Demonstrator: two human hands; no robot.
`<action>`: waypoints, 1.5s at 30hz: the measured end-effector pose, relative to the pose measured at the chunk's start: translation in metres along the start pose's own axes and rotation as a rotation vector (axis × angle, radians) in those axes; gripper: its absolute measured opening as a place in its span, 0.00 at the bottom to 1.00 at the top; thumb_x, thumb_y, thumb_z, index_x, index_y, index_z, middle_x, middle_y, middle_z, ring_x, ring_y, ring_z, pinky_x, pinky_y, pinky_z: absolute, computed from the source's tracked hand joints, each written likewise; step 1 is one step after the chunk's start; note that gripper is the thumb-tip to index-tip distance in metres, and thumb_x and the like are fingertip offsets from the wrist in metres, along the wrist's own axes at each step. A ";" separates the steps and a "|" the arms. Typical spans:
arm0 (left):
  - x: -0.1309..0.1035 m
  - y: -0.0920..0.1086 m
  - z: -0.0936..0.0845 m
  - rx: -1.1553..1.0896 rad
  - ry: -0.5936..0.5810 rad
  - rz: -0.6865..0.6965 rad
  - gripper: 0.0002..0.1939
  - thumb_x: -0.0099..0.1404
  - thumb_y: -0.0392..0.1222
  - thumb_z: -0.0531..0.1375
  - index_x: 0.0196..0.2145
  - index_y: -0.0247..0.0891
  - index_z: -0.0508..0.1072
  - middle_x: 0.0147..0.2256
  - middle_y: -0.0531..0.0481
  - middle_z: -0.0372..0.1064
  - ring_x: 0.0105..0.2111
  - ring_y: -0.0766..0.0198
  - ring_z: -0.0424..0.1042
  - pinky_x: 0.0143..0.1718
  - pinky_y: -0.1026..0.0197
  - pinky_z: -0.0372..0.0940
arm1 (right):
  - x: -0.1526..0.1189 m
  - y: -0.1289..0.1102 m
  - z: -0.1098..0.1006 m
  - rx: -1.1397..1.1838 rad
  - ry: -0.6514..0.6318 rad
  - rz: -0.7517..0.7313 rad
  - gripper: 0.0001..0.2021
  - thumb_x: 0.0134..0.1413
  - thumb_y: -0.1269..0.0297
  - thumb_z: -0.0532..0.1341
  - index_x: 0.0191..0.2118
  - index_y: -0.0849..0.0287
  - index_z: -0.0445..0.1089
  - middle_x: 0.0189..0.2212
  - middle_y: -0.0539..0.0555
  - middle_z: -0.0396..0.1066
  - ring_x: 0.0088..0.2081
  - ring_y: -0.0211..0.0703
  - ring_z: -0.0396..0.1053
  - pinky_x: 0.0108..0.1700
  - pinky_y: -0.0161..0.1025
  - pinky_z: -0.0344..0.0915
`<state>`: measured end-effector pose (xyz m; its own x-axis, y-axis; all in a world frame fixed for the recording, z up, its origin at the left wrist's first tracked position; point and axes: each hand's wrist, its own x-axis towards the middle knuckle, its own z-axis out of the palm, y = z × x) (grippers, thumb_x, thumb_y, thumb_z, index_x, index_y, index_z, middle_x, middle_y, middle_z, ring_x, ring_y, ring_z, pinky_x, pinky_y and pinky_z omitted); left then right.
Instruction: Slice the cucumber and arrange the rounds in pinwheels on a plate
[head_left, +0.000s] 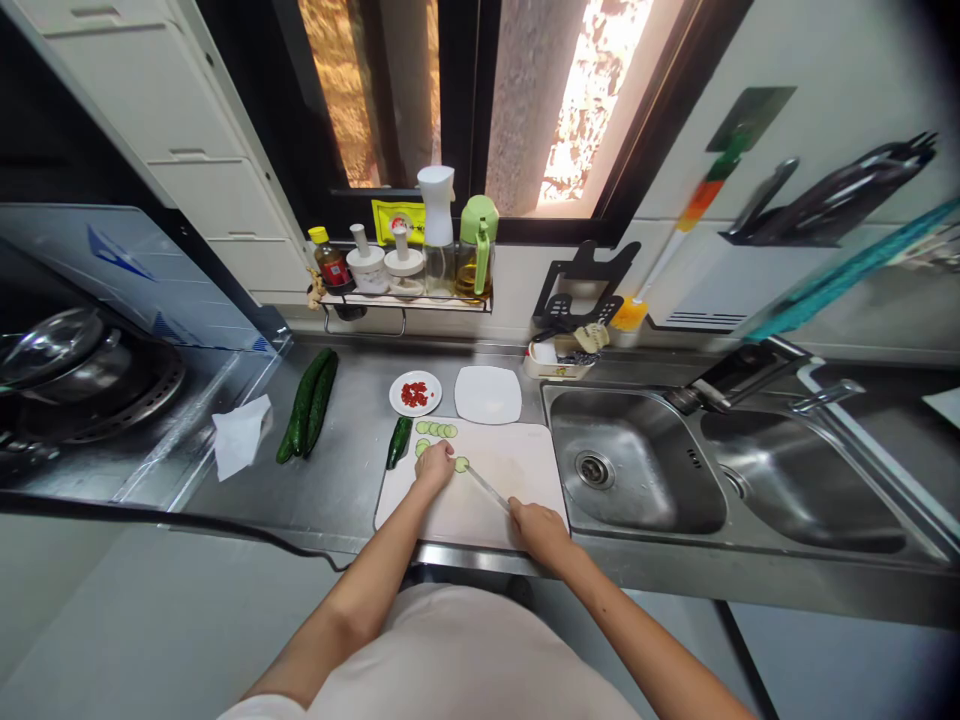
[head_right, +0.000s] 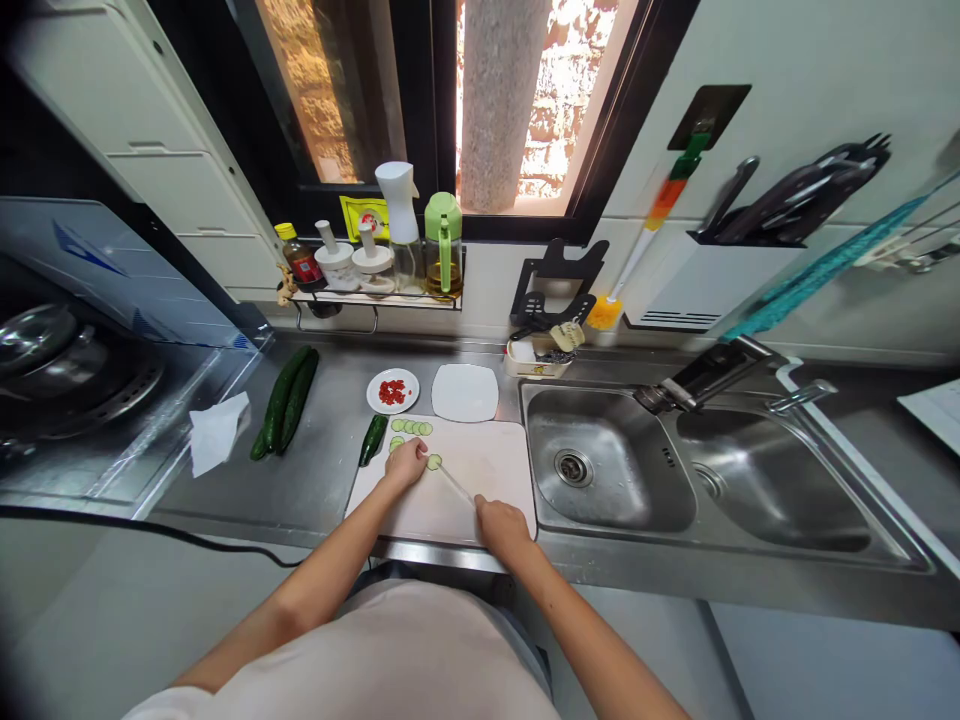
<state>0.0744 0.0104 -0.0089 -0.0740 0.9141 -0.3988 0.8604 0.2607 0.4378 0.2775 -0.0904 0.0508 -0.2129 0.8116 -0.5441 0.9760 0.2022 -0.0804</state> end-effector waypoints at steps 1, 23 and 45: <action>0.000 0.000 0.000 0.001 0.001 0.004 0.09 0.59 0.39 0.58 0.39 0.46 0.70 0.40 0.51 0.73 0.43 0.58 0.71 0.41 0.60 0.63 | 0.001 -0.001 0.000 -0.002 0.005 0.000 0.14 0.60 0.71 0.46 0.48 0.60 0.63 0.39 0.62 0.74 0.44 0.48 0.71 0.41 0.39 0.60; -0.013 0.004 0.009 0.095 0.047 0.131 0.12 0.63 0.44 0.55 0.45 0.43 0.68 0.46 0.45 0.66 0.47 0.56 0.66 0.45 0.58 0.60 | -0.005 0.009 0.022 0.128 0.111 0.173 0.16 0.65 0.58 0.42 0.48 0.56 0.61 0.39 0.59 0.74 0.42 0.47 0.72 0.39 0.37 0.59; -0.055 0.010 0.004 0.123 0.034 0.390 0.06 0.65 0.37 0.52 0.38 0.42 0.68 0.39 0.49 0.70 0.41 0.61 0.68 0.39 0.62 0.58 | -0.001 0.007 0.024 0.213 0.133 0.242 0.16 0.65 0.58 0.42 0.48 0.57 0.62 0.39 0.60 0.74 0.41 0.48 0.72 0.37 0.38 0.59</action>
<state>0.0890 -0.0385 0.0141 0.2547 0.9473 -0.1942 0.8811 -0.1446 0.4502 0.2855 -0.1031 0.0307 0.0352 0.8894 -0.4559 0.9833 -0.1123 -0.1431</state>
